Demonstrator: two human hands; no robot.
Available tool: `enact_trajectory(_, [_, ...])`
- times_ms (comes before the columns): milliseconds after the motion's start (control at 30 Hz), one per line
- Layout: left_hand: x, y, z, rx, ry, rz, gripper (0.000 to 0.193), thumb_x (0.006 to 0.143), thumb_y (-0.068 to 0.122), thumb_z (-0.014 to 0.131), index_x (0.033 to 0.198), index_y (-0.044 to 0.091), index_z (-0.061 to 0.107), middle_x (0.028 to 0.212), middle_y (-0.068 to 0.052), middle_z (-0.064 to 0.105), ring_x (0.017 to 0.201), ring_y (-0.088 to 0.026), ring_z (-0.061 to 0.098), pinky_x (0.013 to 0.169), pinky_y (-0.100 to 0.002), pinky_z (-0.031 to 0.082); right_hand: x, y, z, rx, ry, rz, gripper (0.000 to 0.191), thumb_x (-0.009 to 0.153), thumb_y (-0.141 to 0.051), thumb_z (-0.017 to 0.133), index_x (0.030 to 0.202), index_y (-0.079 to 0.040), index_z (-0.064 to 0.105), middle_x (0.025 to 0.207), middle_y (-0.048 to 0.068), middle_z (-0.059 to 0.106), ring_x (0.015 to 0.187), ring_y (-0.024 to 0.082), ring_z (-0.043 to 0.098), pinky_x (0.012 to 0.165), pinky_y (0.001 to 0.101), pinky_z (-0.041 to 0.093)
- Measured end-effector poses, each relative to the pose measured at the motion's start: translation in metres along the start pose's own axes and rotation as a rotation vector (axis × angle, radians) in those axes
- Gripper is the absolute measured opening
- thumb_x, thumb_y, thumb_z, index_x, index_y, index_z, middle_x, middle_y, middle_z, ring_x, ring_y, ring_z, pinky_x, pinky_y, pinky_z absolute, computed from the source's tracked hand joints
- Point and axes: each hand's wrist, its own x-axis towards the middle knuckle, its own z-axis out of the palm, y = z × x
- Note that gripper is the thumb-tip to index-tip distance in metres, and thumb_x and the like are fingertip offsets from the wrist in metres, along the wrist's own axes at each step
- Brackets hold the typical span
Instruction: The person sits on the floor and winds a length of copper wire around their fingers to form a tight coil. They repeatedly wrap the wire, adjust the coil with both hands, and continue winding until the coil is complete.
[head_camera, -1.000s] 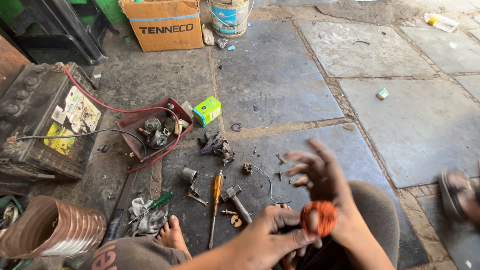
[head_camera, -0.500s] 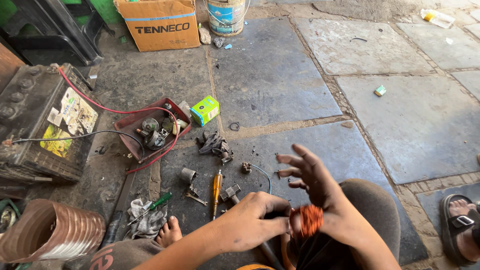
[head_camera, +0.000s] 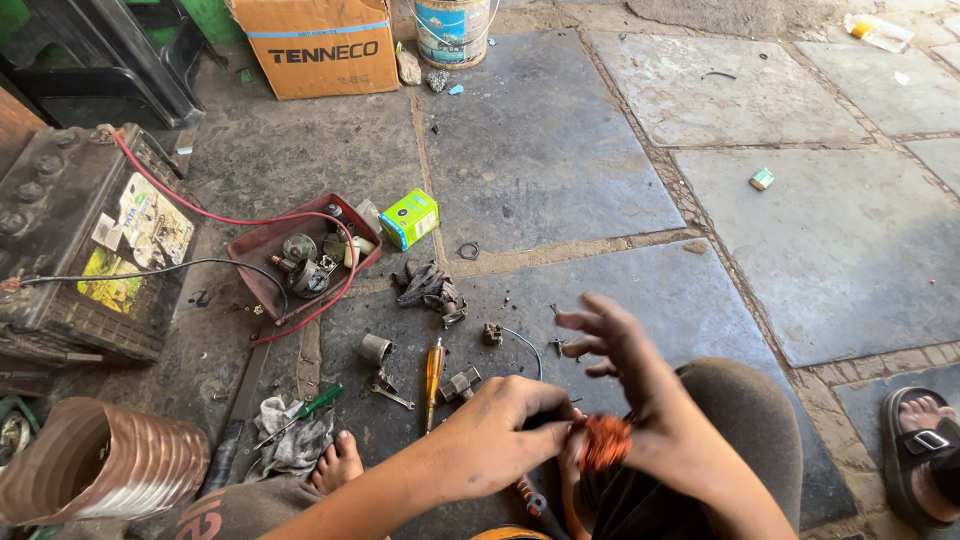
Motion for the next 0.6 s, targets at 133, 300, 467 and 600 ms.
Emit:
enact_trajectory(133, [-0.005, 0.004, -0.003, -0.037, -0.025, -0.007, 0.026, 0.089, 0.02, 0.061, 0.105, 0.005, 0.074, 0.082, -0.018, 0.073, 0.075, -0.029, 0.075, 0.069, -0.04, 0.056, -0.002, -0.008, 0.001, -0.148, -0.118, 0.131, 0.101, 0.079, -0.012, 0.082, 0.161, -0.007, 0.024, 0.162, 0.012, 0.044, 0.137, 0.025, 0.05, 0.112, 0.0408, 0.042])
enact_trajectory(300, [-0.007, 0.01, -0.006, 0.079, 0.075, 0.029, 0.025, 0.089, 0.022, 0.066, 0.098, -0.001, 0.073, 0.085, -0.022, 0.073, 0.084, -0.036, 0.074, 0.076, -0.043, 0.057, -0.002, -0.01, -0.001, -0.25, -0.219, 0.09, 0.115, 0.067, -0.005, 0.088, 0.16, -0.005, 0.021, 0.159, 0.014, 0.04, 0.143, 0.025, 0.045, 0.113, 0.0422, 0.037])
enact_trajectory(467, [-0.008, 0.018, -0.005, 0.288, 0.184, 0.004, 0.025, 0.093, 0.026, 0.067, 0.092, 0.001, 0.07, 0.088, -0.019, 0.071, 0.085, -0.038, 0.072, 0.075, -0.046, 0.056, 0.004, -0.004, 0.003, -0.261, -0.055, 0.132, 0.119, 0.058, 0.004, 0.086, 0.159, -0.007, 0.024, 0.156, 0.014, 0.044, 0.136, 0.024, 0.052, 0.112, 0.0406, 0.038])
enact_trajectory(600, [-0.015, 0.024, 0.003, 0.439, 0.265, 0.217, 0.021, 0.093, 0.021, 0.066, 0.086, 0.001, 0.063, 0.085, -0.017, 0.068, 0.081, -0.036, 0.071, 0.072, -0.046, 0.055, 0.008, -0.002, 0.007, -0.393, 0.147, 0.025, 0.125, 0.05, 0.006, 0.085, 0.158, -0.006, 0.021, 0.157, 0.018, 0.039, 0.133, 0.028, 0.051, 0.112, 0.0424, 0.041])
